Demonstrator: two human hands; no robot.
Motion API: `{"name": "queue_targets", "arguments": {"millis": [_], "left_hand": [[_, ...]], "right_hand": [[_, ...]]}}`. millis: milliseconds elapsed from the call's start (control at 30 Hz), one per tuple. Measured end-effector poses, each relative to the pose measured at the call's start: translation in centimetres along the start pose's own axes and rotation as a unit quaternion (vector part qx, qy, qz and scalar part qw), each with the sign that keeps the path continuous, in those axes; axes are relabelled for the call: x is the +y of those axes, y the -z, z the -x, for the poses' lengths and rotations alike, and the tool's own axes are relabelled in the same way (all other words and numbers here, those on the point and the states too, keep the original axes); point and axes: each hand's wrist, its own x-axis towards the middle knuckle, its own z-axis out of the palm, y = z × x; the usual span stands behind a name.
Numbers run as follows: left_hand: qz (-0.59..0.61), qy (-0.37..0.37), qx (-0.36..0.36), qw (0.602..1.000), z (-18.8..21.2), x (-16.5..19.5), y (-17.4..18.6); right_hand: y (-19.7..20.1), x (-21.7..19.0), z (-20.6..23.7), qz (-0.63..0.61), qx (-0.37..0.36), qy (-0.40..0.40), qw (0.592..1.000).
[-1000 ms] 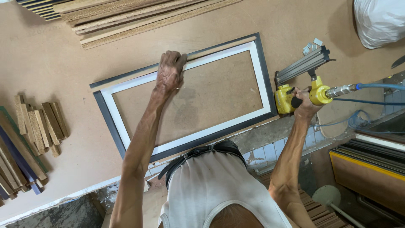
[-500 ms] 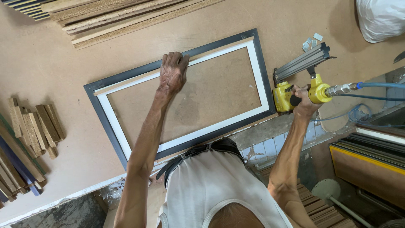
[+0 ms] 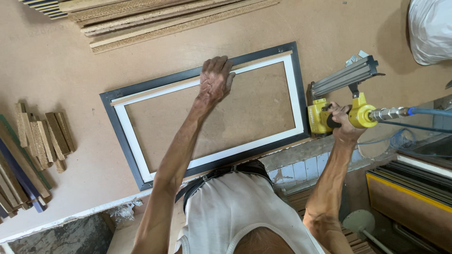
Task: The person places a rectangular picture frame with glass on the workbench and uses a pneumatic nail gun to drive fasteners along the frame edges, repositioning and rotating the frame to staple each side, then sets the finished frame aside.
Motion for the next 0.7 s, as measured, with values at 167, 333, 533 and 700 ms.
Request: {"name": "queue_targets", "arguments": {"millis": [167, 333, 533, 700], "left_hand": [[0.030, -0.010, 0.022, 0.999, -0.2, -0.3, -1.1], [0.044, -0.006, 0.036, 0.998, 0.3, -0.8, -1.7], [0.034, -0.007, 0.029, 0.999, 0.3, -1.0, -2.1], [0.046, -0.002, 0.024, 0.999, 0.3, -1.1, -2.1]], "right_hand": [[-4.1, 1.6, -0.7, -0.003, -0.055, 0.016, 0.998], [-9.6, 4.4, -0.9, -0.016, -0.054, -0.045, 0.997], [-11.8, 5.5, -0.9, -0.001, -0.069, -0.042, 0.997], [-12.0, 5.7, -1.1, -0.002, -0.035, -0.039, 0.999]]}}
